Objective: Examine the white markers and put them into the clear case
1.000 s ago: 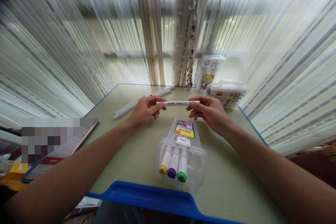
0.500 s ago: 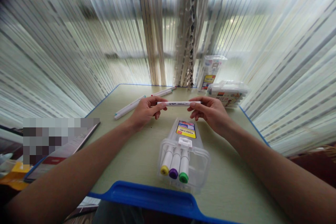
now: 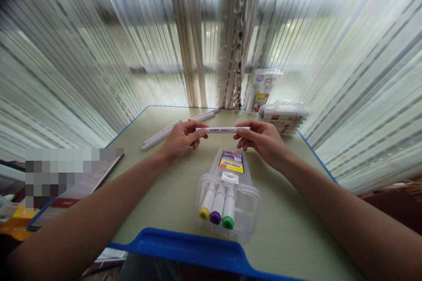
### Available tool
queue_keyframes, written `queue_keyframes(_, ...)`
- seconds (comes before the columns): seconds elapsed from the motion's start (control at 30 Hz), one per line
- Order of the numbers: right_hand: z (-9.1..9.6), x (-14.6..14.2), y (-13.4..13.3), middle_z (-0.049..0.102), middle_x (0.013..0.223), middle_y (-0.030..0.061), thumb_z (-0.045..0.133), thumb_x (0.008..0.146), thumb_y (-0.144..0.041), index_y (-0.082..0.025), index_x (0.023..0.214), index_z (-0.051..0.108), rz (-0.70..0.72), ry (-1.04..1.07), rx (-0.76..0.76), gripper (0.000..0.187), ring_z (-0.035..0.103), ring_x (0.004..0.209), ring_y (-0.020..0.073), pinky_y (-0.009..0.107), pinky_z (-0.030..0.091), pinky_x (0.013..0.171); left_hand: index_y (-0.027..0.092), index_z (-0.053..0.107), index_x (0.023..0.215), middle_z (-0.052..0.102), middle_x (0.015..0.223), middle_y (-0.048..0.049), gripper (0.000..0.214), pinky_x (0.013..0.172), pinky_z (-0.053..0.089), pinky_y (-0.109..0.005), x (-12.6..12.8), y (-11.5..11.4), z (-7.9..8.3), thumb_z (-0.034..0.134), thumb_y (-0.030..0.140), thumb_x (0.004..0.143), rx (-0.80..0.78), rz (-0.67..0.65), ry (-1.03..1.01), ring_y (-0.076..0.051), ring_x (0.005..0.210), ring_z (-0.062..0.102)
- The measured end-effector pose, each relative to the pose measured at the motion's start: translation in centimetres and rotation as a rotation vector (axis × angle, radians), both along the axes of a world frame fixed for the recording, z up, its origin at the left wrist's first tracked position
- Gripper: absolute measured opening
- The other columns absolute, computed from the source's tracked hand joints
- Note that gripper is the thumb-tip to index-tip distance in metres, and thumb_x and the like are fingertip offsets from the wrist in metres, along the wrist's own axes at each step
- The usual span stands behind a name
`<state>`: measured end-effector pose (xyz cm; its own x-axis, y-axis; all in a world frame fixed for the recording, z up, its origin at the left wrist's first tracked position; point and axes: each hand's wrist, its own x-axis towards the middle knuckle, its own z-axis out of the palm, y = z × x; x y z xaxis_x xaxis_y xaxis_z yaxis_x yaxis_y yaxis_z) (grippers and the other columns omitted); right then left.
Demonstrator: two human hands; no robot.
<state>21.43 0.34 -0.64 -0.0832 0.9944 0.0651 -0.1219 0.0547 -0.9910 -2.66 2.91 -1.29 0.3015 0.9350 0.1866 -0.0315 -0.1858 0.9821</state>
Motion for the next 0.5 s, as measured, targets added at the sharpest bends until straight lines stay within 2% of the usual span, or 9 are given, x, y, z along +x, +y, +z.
queue_keyframes(0.5, 0.17, -0.12, -0.09, 0.075, 0.071, 0.0062, 0.093, 0.062, -0.037, -0.017, 0.081, 0.076, -0.003, -0.006, -0.009, 0.033, 0.066, 0.051, 0.0128, 0.021, 0.049, 0.044, 0.010, 0.074, 0.096, 0.070, 0.073, -0.0027, 0.026, 0.041, 0.038, -0.019, 0.00, 0.05, -0.14, 0.077, 0.031, 0.080, 0.009, -0.004, -0.005, -0.003, 0.043, 0.047)
